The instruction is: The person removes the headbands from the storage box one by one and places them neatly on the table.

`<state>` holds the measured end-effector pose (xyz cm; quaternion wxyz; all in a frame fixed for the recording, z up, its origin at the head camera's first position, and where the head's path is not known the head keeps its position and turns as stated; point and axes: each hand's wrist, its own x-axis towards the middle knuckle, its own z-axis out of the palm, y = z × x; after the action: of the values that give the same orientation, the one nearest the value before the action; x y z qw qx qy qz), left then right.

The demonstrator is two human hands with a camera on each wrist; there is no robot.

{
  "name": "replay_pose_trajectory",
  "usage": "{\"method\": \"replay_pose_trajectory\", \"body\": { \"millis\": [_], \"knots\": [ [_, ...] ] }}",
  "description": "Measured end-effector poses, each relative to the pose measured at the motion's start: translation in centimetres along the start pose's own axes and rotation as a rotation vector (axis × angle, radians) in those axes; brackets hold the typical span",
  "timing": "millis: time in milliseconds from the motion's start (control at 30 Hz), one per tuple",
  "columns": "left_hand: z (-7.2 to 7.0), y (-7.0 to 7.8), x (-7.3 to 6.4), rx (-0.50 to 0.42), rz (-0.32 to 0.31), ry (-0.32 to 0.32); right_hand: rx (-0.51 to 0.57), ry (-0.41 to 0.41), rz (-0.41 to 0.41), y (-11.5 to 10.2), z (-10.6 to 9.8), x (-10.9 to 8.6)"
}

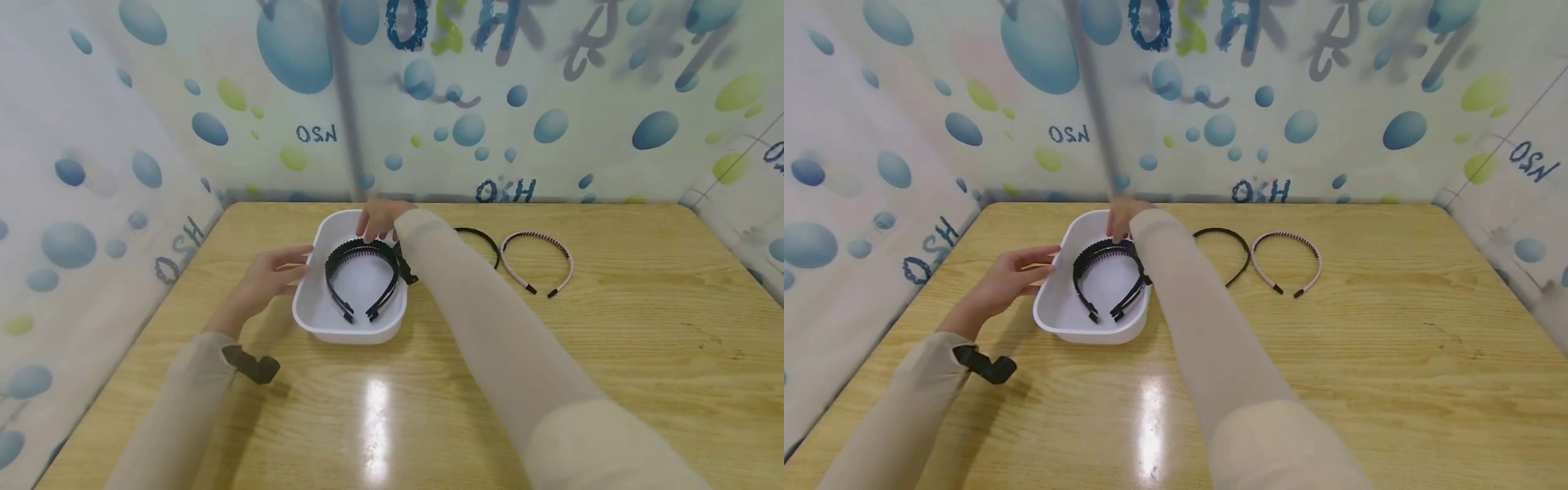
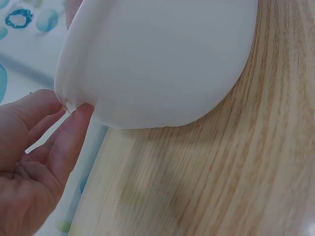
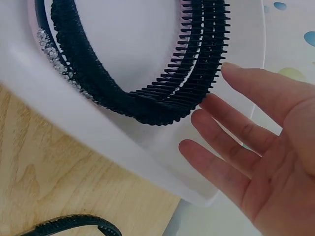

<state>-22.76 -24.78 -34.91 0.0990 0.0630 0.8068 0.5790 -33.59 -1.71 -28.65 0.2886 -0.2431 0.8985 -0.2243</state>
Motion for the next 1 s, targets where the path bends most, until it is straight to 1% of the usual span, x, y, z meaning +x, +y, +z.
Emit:
{"method": "replay_pose_trajectory", "body": {
  "millis": [267,400,700,1000],
  "knots": [
    [-0.07,-0.01,-0.24,0.006,-0.006,0.001,0.036,0.005,0.014,0.17,0.55,0.30],
    [-0.07,0.01,-0.32,0.008,-0.002,0.001,0.030,0.021,0.021,0.14,0.77,0.26],
    [-0.07,-0.02,-0.07,0.004,0.010,0.000,0.013,0.014,0.033,0.53,0.60,0.56],
    [-0.09,0.02,-0.05,0.021,0.009,-0.004,0.039,0.045,0.024,0.48,0.65,0.45]
  ]
}}
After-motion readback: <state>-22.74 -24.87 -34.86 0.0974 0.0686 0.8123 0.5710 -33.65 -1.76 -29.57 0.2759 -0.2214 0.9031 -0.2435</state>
